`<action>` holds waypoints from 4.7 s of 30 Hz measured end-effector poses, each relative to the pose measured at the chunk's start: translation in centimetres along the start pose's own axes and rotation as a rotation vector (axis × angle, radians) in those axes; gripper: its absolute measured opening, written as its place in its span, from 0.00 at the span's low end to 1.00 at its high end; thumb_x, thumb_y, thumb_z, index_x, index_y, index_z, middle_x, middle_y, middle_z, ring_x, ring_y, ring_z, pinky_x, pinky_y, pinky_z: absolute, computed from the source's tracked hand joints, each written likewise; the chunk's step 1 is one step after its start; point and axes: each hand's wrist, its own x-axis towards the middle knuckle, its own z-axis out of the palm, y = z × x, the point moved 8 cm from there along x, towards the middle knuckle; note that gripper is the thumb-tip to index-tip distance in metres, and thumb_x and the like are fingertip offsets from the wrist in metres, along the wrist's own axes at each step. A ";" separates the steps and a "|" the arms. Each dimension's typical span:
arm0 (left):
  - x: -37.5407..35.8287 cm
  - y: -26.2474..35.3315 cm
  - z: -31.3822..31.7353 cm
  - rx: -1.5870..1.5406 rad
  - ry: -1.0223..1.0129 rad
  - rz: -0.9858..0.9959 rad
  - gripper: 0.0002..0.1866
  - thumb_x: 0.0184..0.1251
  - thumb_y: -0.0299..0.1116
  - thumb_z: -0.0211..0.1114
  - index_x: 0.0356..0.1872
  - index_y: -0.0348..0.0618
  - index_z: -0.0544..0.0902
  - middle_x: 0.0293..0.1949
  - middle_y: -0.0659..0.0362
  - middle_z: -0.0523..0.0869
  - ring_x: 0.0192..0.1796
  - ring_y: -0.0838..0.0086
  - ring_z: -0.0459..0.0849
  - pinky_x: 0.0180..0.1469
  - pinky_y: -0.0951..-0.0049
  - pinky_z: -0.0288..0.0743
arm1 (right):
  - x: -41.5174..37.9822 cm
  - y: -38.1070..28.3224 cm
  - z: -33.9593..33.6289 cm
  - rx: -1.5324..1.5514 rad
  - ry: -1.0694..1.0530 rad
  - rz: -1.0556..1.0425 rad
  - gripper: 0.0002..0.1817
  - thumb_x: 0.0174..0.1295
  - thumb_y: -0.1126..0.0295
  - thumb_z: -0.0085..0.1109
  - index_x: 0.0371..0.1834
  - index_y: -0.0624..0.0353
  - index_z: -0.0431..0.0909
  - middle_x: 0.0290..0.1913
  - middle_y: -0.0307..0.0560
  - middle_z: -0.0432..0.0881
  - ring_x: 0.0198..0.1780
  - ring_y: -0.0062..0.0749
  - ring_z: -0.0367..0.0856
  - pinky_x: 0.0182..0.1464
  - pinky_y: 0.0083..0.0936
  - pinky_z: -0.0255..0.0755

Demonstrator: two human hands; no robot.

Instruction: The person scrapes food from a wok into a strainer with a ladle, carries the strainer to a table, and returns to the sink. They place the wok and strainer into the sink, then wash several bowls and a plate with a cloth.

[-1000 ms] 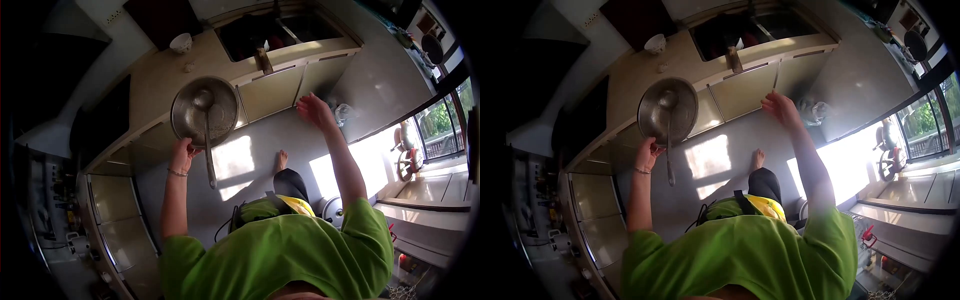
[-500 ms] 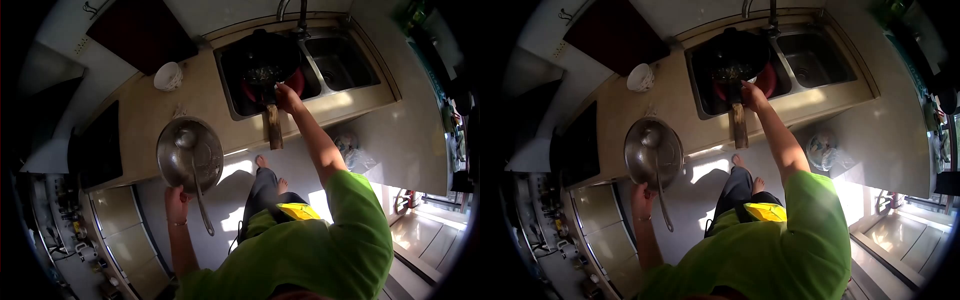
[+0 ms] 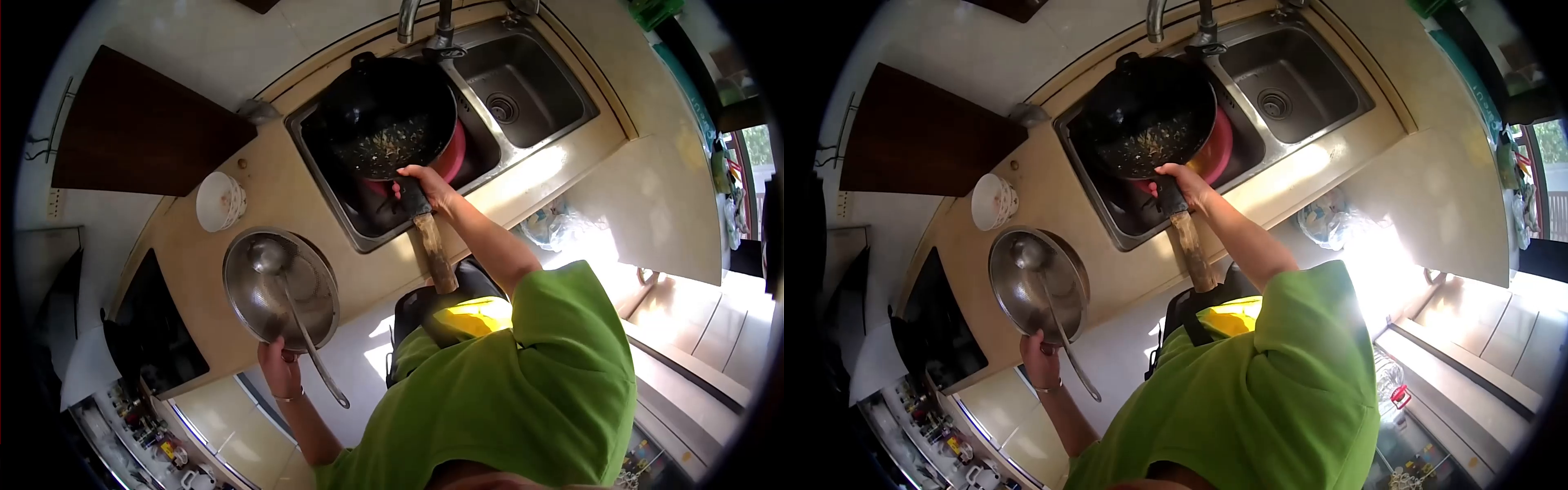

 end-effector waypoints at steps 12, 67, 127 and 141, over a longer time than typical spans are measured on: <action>3.1 0.6 -1.7 0.068 0.033 0.018 0.13 0.53 0.25 0.49 0.40 0.32 0.71 0.35 0.57 0.78 0.20 0.84 0.68 0.22 0.86 0.62 | -10.3 -4.1 -1.1 -0.289 0.204 -0.015 0.10 0.51 0.72 0.49 0.30 0.71 0.69 0.20 0.53 0.75 0.18 0.33 0.75 0.21 0.21 0.73; 3.4 -5.6 14.9 -0.082 0.215 0.088 0.03 0.50 0.23 0.51 0.21 0.37 0.70 0.17 0.60 0.72 0.15 0.80 0.66 0.16 0.78 0.59 | -13.9 -33.0 -23.6 -0.816 0.364 0.391 0.12 0.48 0.64 0.53 0.23 0.63 0.71 0.17 0.45 0.73 0.16 0.27 0.72 0.18 0.18 0.68; 2.2 -1.4 -7.3 -0.129 0.271 -0.011 0.13 0.52 0.27 0.53 0.40 0.35 0.73 0.30 0.58 0.79 0.25 0.78 0.75 0.21 0.80 0.64 | 14.9 6.0 30.8 -1.794 0.091 -0.596 0.26 0.45 0.72 0.51 0.50 0.65 0.59 0.40 0.65 0.71 0.45 0.52 0.70 0.47 0.32 0.67; 3.2 2.2 -4.8 -0.090 0.205 -0.004 0.11 0.53 0.24 0.50 0.39 0.36 0.72 0.27 0.62 0.76 0.19 0.84 0.67 0.18 0.85 0.57 | 6.2 -15.4 12.7 -1.682 0.337 -0.927 0.19 0.43 0.72 0.48 0.42 0.64 0.67 0.33 0.60 0.76 0.36 0.51 0.75 0.39 0.40 0.69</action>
